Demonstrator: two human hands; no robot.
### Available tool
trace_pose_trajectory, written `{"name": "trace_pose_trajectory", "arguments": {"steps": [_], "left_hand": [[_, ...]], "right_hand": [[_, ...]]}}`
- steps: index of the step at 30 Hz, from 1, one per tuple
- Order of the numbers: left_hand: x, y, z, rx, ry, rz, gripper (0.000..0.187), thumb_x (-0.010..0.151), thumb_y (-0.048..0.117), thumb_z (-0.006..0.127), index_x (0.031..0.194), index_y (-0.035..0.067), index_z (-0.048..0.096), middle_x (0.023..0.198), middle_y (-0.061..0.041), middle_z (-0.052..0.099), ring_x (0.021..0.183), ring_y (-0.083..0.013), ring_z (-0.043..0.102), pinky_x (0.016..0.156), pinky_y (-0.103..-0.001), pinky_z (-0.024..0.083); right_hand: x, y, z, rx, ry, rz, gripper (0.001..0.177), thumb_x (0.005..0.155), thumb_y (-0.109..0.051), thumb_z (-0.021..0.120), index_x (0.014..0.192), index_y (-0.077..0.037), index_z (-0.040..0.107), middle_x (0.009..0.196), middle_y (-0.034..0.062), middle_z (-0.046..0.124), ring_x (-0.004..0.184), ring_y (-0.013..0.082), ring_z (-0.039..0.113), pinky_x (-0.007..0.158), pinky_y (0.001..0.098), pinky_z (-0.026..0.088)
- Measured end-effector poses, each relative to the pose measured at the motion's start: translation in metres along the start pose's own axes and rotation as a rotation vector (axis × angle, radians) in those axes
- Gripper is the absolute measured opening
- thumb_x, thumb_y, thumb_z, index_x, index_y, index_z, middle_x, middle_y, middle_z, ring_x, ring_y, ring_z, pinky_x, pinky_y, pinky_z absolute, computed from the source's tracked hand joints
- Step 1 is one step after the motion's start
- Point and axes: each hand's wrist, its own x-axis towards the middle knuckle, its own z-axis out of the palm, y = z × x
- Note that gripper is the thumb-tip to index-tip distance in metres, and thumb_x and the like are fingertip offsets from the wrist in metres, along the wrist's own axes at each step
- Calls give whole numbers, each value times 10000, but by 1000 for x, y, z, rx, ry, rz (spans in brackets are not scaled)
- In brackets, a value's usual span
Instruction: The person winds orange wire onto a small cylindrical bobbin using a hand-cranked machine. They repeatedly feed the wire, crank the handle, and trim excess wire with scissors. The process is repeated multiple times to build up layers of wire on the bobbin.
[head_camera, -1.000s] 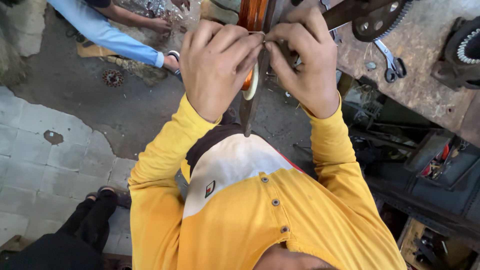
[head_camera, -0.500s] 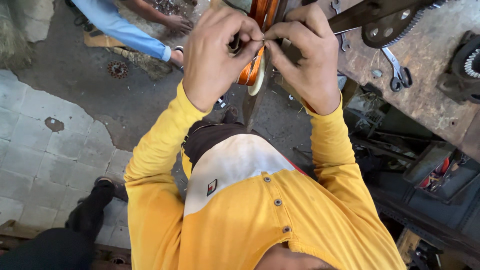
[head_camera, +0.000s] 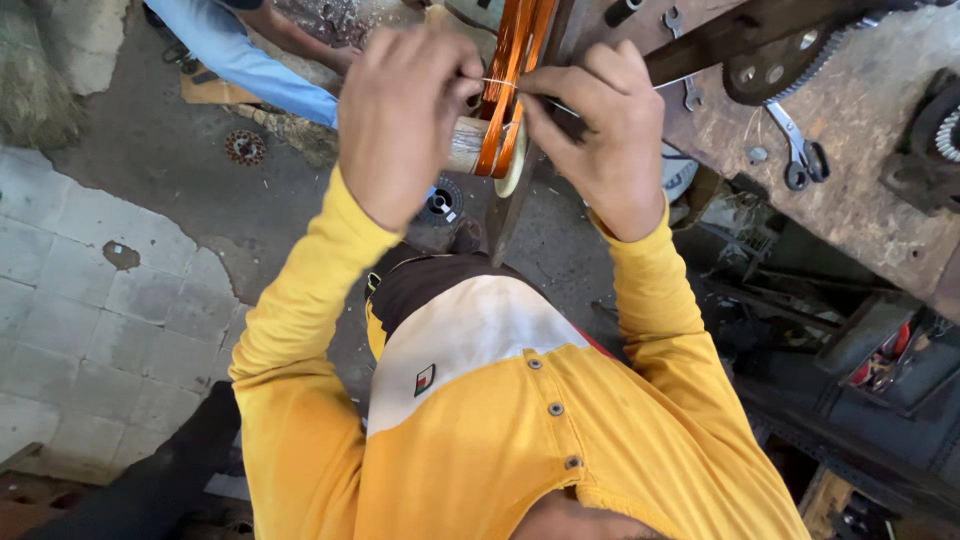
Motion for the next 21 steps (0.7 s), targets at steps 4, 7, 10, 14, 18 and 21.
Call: {"name": "trace_pose_trajectory", "arguments": {"steps": [4,7,10,14,18,21], "left_hand": [[-9,14,7,332,46,30,277,940,70,723,1196,112,628,1182,-23,611,1200,-258,552,1045,-409,449],[-9,16,4,365,57,75,328,913,78,700,1229,93,610,1168,-36,592,1185,-261,555,1057,-403,450],[-13,17,1,302,39,83,329,880,51,683,1204,62,620,1133,-71,602,1160,-295,571,1020,-420,452],[-7,17,4,-97,29,-93,60,1038,61,684,1095,67,667,1041,-64,684,1027,-292,604,933,-413,445],[-3,21,16,-274,132,-57,66,1029,100,736,1084,99,700,1048,-37,714,1035,-258,630,950,-382,465],[-5,26,15,-19,207,87,141,981,137,793,1103,129,723,1043,7,706,1031,-241,624,936,-394,446]], "right_hand": [[-4,-5,9,-55,24,-8,225,913,-26,856,1108,-88,761,899,80,617,843,281,557,758,393,470],[-2,-7,13,-57,57,2,208,923,-36,865,1096,-82,760,904,69,653,812,271,564,731,385,476],[-6,-9,12,-21,58,24,213,934,-22,849,1115,-81,753,930,70,660,835,276,569,751,389,476],[-6,-8,10,45,77,53,194,952,-11,840,1099,-76,730,950,72,652,854,285,563,777,391,469],[-12,-13,5,-24,28,-7,233,895,-13,854,1080,-67,724,936,92,576,871,319,524,800,418,439],[-13,-15,-2,13,-8,0,249,891,-9,837,1090,-59,695,975,103,545,923,331,521,840,416,454]]}}
